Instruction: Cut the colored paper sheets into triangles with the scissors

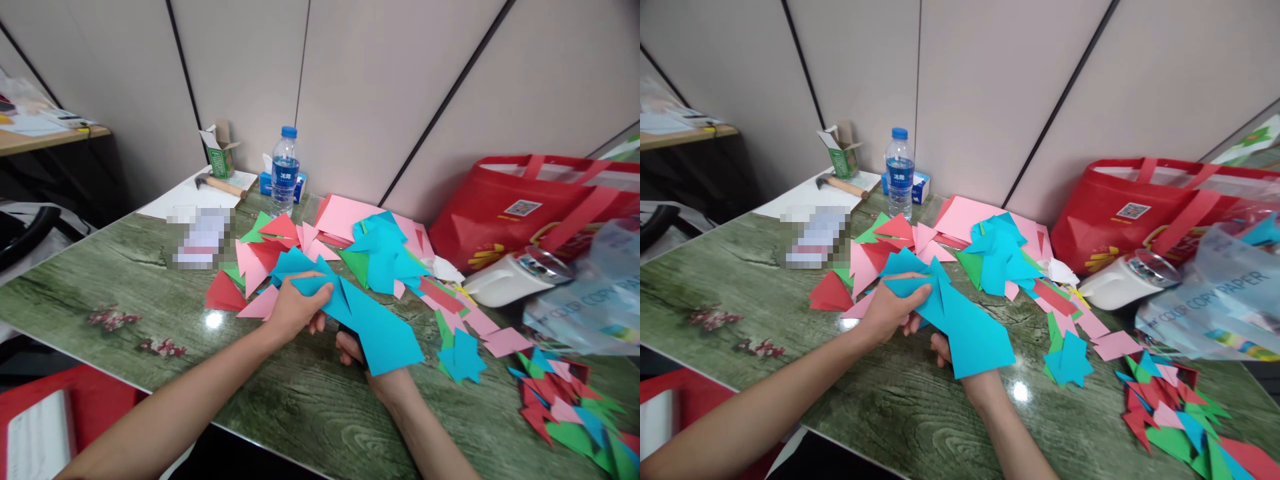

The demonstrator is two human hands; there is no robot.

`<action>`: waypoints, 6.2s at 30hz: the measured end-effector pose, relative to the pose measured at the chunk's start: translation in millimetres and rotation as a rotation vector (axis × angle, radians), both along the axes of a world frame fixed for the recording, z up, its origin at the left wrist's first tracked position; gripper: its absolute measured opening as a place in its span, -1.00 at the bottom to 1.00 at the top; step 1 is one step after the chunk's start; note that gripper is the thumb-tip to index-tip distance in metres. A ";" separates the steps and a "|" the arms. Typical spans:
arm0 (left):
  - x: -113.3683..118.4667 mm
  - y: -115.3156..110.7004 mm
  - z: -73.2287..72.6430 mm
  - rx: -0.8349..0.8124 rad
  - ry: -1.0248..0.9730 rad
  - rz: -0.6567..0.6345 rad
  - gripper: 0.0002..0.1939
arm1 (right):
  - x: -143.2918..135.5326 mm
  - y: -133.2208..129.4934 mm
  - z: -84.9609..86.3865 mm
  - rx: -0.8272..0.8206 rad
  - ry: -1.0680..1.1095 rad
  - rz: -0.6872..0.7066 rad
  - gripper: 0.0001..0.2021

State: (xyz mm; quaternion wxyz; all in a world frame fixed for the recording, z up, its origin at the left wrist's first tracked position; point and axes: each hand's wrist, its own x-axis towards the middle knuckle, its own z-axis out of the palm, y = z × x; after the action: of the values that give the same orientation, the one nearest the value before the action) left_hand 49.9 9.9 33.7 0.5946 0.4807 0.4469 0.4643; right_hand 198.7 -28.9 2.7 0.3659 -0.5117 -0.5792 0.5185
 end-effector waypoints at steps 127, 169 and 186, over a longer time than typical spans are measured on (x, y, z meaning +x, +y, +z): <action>1.3 5.5 -3.6 -0.304 -0.387 -0.388 -0.87 | 12.4 11.6 10.2 0.081 0.523 -0.639 -0.58; 0.8 11.9 2.0 0.098 -0.218 0.277 -0.75 | 1.2 -3.2 21.0 -0.141 0.205 0.138 -0.59; 1.6 2.1 1.4 0.124 0.036 0.110 -0.75 | 0.0 -3.9 27.0 -0.134 0.219 0.167 -0.55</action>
State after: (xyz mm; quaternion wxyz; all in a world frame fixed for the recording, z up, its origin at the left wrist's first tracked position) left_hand 51.6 12.0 35.1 0.5290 0.4998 0.4537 0.5144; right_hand 198.6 -32.8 29.7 0.3475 -0.4254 -0.5402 0.6375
